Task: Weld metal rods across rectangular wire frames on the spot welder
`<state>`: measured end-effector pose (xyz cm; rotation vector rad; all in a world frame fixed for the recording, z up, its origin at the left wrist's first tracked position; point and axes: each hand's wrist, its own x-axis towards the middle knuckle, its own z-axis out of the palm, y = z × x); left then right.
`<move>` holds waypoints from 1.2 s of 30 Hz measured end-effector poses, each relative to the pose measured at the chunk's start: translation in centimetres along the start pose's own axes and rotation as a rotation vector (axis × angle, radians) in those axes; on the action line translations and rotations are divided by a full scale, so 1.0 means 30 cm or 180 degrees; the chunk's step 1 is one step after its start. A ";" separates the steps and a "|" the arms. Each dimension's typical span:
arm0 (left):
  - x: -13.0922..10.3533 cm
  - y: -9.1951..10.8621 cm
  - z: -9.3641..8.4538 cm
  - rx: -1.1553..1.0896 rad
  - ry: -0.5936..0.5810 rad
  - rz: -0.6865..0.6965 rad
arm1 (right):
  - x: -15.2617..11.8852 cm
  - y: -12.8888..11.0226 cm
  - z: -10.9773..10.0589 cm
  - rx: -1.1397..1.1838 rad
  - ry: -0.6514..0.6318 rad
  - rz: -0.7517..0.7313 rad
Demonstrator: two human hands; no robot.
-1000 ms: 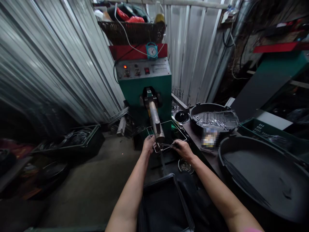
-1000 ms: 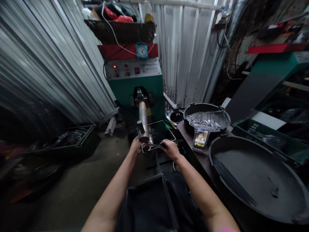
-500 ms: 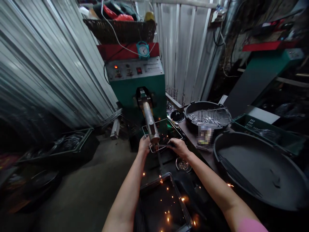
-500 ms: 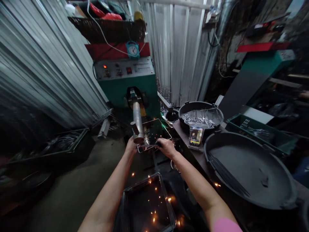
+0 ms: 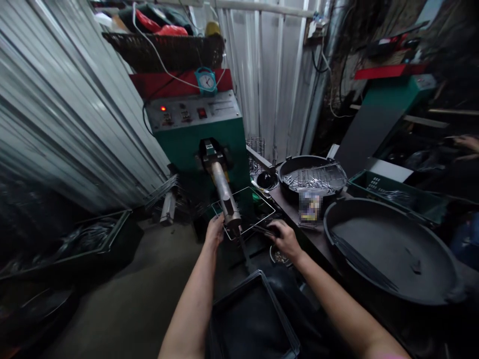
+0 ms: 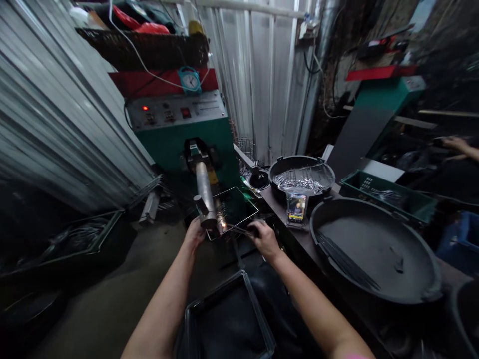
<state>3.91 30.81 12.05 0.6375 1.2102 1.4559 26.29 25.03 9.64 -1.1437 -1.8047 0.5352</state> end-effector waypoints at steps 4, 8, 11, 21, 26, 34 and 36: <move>0.010 0.033 0.014 -0.0054 -0.0104 -0.0108 | -0.266 0.133 0.093 0.0587 0.0591 0.1441; -0.013 0.038 -0.013 -0.0056 -0.0122 -0.0159 | -0.366 0.198 0.139 0.1504 0.1057 0.2429; -0.078 0.023 -0.067 0.0044 -0.0021 -0.0141 | -0.322 0.178 0.086 0.2495 0.1041 0.2851; -0.423 -0.078 -0.229 0.0216 -0.0070 -0.0347 | -0.300 0.083 -0.049 0.3173 0.0121 0.2358; -0.485 -0.088 -0.289 0.0214 0.0003 -0.0335 | -0.381 0.124 0.022 0.1647 0.0249 0.1528; -0.551 -0.069 -0.315 0.0438 0.0016 0.0032 | -0.368 0.046 -0.034 0.0424 -0.0147 0.0575; -0.560 -0.071 -0.313 0.0483 -0.0080 0.0052 | -0.319 -0.054 -0.079 0.0450 -0.0659 0.0038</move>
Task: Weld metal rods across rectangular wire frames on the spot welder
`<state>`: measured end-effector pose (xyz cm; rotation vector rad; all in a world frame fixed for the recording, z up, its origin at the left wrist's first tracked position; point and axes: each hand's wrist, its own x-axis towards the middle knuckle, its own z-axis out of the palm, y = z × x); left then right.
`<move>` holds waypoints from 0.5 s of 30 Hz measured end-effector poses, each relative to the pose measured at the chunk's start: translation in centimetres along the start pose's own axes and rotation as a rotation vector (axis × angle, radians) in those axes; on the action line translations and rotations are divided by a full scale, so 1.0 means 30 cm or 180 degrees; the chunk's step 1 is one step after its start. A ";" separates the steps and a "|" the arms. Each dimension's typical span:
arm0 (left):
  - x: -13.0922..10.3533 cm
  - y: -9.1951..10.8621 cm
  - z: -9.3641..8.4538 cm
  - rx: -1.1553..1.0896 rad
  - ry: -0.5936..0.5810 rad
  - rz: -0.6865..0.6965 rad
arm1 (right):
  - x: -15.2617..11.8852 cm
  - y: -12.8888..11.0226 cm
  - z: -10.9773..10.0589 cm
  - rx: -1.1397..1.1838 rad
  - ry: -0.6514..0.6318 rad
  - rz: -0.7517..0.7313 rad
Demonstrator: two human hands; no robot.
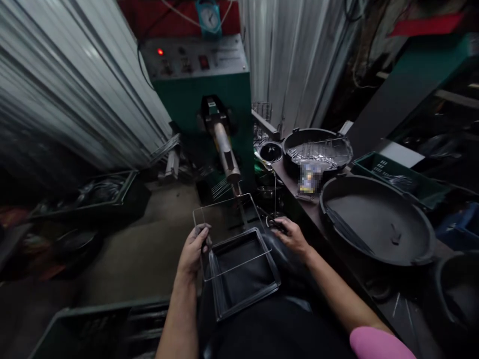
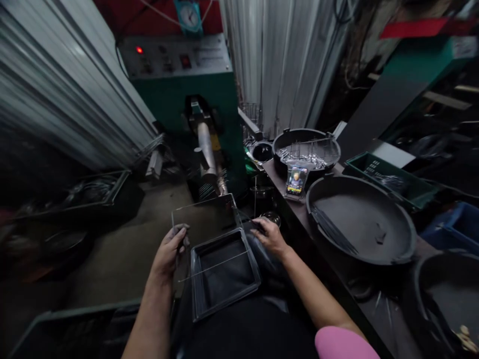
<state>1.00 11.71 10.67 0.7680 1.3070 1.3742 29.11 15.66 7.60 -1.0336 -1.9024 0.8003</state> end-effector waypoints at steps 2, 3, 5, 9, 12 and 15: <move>-0.002 -0.006 0.009 0.0013 -0.0092 -0.0025 | 0.025 -0.103 -0.015 -0.0086 -0.0652 -0.0390; -0.002 -0.010 0.016 -0.0015 -0.0122 -0.0044 | 0.028 -0.145 -0.011 -0.0148 -0.0976 -0.0552; 0.001 -0.020 0.032 -0.0112 -0.0166 -0.0074 | 0.021 -0.204 0.013 -0.0370 -0.1543 -0.0697; 0.001 -0.037 0.055 -0.0180 -0.0258 -0.0099 | -0.004 -0.240 0.071 -0.1076 -0.2162 -0.0548; -0.006 -0.041 0.060 -0.0134 -0.0268 -0.0082 | -0.005 -0.247 0.086 -0.1488 -0.2308 -0.0422; -0.010 -0.039 0.061 -0.0112 -0.0268 -0.0054 | -0.001 -0.259 0.084 -0.1698 -0.2334 -0.0466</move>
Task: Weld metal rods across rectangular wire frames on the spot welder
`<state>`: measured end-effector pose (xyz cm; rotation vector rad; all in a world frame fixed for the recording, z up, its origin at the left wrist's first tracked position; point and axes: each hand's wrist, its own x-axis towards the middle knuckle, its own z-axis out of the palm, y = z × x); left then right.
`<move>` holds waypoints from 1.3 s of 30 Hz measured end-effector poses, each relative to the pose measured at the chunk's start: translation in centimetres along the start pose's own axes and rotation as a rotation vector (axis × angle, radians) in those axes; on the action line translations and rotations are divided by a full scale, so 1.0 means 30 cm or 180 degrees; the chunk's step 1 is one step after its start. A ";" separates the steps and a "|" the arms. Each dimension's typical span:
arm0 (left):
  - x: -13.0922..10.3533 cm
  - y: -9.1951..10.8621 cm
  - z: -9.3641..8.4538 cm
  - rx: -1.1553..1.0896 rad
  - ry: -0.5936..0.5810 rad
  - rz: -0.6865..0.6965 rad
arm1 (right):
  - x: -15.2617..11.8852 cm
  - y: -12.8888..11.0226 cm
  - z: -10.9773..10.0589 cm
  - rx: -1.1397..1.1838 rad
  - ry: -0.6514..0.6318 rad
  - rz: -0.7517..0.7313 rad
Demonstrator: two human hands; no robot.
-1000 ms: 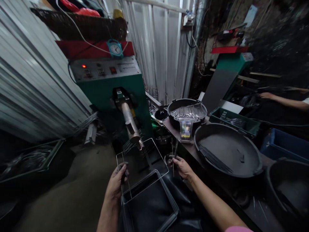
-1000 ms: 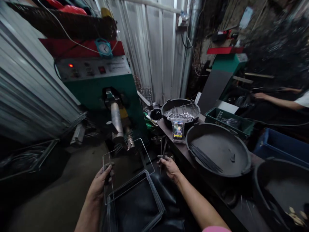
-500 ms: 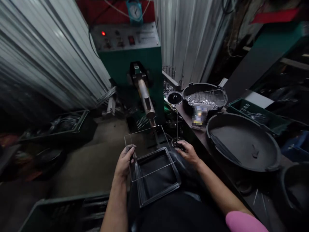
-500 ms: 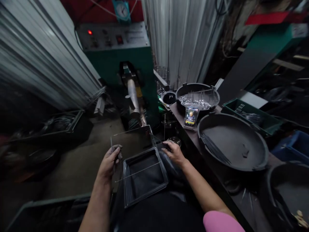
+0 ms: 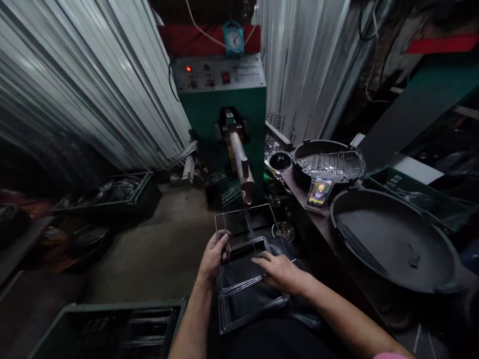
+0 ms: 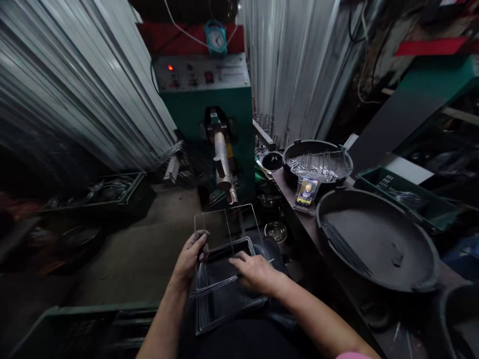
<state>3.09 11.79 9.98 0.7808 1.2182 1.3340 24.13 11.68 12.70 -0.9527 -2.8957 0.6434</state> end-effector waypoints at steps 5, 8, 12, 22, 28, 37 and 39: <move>0.003 0.007 0.010 -0.0053 -0.0016 -0.0076 | -0.005 -0.012 -0.009 -0.0221 0.0050 0.0063; 0.009 0.007 0.020 -0.0069 0.0047 -0.0102 | -0.005 -0.015 -0.011 -0.0293 0.0091 0.0116; 0.024 0.003 0.034 -0.0069 0.0086 -0.0111 | -0.002 -0.012 -0.024 -0.0407 0.0146 0.0143; 0.067 -0.011 0.048 -0.0259 0.0018 -0.0075 | 0.015 0.020 -0.051 -0.0550 0.0325 0.0100; 0.069 -0.008 0.057 -0.0262 0.0064 -0.0041 | 0.020 0.031 -0.048 -0.0380 0.0268 0.0069; 0.076 -0.001 0.054 0.0042 0.0127 -0.0009 | 0.012 0.068 -0.031 -0.0166 0.0337 0.0014; 0.111 0.014 0.045 0.0098 0.0165 0.0057 | 0.021 0.097 -0.035 0.0001 0.0559 -0.0015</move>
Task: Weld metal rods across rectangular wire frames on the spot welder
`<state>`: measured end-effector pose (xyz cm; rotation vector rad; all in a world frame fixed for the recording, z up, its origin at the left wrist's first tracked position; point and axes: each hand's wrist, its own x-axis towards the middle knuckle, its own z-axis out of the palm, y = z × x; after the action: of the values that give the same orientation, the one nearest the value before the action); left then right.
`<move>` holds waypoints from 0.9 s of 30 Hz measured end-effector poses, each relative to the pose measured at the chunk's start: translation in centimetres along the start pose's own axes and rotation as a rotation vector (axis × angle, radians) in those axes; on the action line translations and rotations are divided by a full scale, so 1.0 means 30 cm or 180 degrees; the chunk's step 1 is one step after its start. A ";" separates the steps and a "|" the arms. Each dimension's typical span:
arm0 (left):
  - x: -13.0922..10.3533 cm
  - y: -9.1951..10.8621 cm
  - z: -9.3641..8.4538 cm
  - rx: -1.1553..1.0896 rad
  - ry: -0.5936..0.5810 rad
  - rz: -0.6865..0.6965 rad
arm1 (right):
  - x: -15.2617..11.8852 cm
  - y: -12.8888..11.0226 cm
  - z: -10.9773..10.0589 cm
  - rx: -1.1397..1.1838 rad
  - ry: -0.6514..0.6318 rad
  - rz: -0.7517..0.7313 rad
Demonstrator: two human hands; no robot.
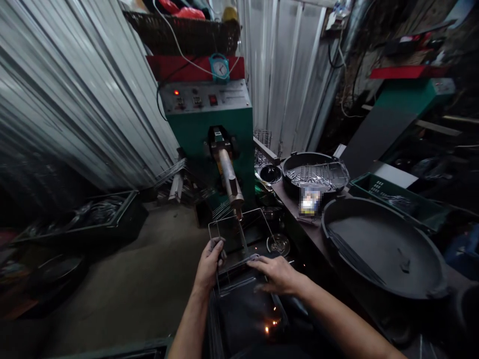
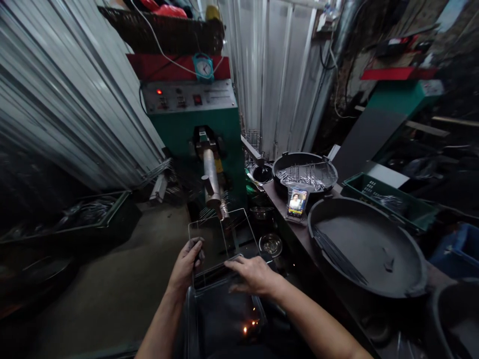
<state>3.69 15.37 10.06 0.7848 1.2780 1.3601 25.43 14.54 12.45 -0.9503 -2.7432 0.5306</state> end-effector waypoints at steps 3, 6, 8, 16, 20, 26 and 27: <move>0.080 0.037 -0.012 -0.0029 -0.0007 0.0127 | 0.028 0.073 -0.007 0.0326 0.0533 0.0123; 0.172 0.080 -0.019 -0.0156 -0.0052 0.0194 | 0.079 0.162 -0.019 0.0741 0.1166 0.0218; 0.231 0.103 -0.019 -0.0239 -0.0050 0.0197 | 0.125 0.212 -0.029 0.0974 0.1513 0.0183; 0.387 0.156 -0.023 -0.0393 0.0033 0.0200 | 0.297 0.286 -0.073 0.1176 0.2045 0.0120; 0.411 0.170 -0.024 -0.0395 0.0062 0.0188 | 0.338 0.304 -0.092 0.1197 0.2008 0.0098; 0.431 0.167 -0.022 -0.0384 0.0165 0.0142 | 0.377 0.331 -0.105 0.1090 0.1759 0.0155; 0.432 0.168 -0.022 -0.0376 0.0180 0.0130 | 0.377 0.330 -0.107 0.1070 0.1736 0.0178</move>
<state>-1.09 28.26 12.26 0.6987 1.2191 1.4858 23.12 29.74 12.19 -0.9214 -2.0727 0.6094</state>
